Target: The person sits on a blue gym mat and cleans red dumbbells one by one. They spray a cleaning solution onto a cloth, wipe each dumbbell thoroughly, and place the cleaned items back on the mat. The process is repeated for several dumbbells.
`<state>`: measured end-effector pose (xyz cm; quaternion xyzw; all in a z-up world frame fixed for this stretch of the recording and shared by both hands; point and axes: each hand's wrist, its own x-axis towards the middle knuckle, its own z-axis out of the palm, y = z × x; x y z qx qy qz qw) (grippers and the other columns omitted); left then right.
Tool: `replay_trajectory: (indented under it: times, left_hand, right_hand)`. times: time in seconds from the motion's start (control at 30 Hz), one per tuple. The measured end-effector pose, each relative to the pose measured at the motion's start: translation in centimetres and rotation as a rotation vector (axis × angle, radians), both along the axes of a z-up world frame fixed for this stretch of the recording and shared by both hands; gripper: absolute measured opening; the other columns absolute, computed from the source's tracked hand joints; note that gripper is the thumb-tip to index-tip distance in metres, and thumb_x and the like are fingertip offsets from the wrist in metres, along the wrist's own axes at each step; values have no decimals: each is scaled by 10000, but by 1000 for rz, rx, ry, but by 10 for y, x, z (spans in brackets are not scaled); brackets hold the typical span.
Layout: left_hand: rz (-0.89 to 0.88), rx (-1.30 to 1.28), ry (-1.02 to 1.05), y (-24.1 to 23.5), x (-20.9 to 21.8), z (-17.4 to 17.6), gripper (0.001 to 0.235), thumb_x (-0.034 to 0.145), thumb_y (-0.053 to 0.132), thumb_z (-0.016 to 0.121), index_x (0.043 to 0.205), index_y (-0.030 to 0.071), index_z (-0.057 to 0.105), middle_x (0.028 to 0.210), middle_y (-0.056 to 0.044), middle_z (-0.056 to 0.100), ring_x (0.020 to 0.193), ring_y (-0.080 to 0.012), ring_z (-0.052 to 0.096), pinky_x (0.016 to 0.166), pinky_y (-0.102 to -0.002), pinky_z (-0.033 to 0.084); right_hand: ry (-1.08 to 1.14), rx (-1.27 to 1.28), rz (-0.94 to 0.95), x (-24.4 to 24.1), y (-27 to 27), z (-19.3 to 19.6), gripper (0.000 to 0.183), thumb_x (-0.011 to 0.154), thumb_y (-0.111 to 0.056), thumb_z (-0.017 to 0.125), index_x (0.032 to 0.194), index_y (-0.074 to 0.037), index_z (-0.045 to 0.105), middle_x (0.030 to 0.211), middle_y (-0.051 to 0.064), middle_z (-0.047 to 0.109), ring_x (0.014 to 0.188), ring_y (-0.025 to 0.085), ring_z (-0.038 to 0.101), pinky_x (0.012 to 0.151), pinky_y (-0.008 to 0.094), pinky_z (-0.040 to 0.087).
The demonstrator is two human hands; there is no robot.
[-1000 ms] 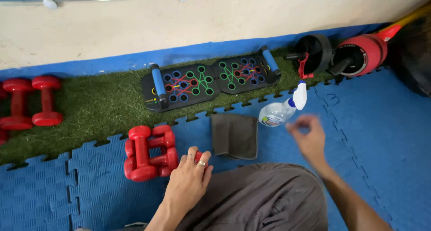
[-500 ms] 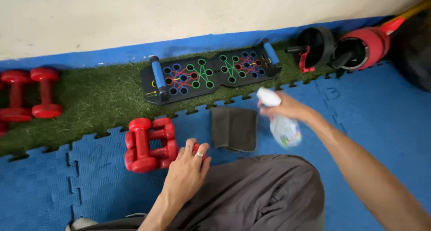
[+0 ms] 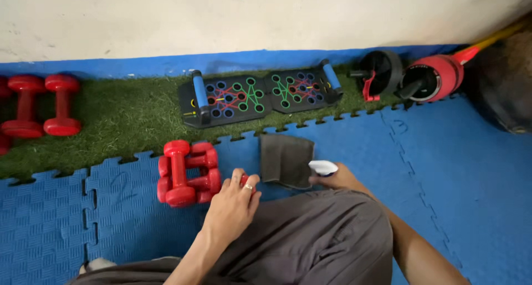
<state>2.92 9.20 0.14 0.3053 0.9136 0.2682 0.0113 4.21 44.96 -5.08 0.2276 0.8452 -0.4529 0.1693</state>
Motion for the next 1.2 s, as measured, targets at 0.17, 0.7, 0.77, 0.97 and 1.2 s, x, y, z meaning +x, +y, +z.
replay_trajectory:
  times: [0.17, 0.7, 0.77, 0.97, 1.2]
  left_hand:
    - [-10, 15, 10, -1, 1, 0, 250, 995, 299, 571, 1211, 176, 538, 1213, -155, 491, 901, -398, 604, 573, -530, 563]
    - [-8, -17, 9, 1, -3, 0, 264, 984, 298, 579, 1215, 176, 538, 1235, -148, 503, 890, -391, 624, 630, -517, 566]
    - [-14, -6, -4, 0, -4, 2, 259, 989, 291, 575, 1214, 167, 541, 1232, -157, 502, 879, -400, 621, 634, -525, 557]
    - [-10, 4, -7, 1, -4, -2, 264, 982, 300, 580, 1214, 176, 546, 1236, -155, 501, 897, -400, 621, 637, -534, 563]
    - [-12, 10, 5, 0, -4, -4, 250, 988, 298, 572, 1203, 174, 542, 1225, -152, 504, 879, -404, 613, 667, -531, 546]
  right_hand:
    - [13, 179, 18, 5, 3, 0, 416, 798, -506, 834, 721, -161, 616, 660, 51, 629, 622, 180, 553, 620, 381, 349]
    - [86, 155, 2, -3, 18, -27, 306, 774, -435, 860, 766, -137, 790, 776, 42, 803, 758, 163, 734, 701, 373, 483]
    - [46, 160, -46, -2, 9, -14, 337, 767, -453, 861, 788, -131, 762, 790, 50, 780, 765, 168, 705, 701, 381, 468]
    - [53, 129, -99, -1, 5, -7, 327, 757, -429, 865, 794, -109, 812, 791, 68, 823, 773, 176, 773, 740, 370, 532]
    - [4, 248, -183, 0, 1, -3, 386, 804, -447, 832, 647, -99, 773, 681, 64, 789, 699, 185, 752, 774, 378, 532]
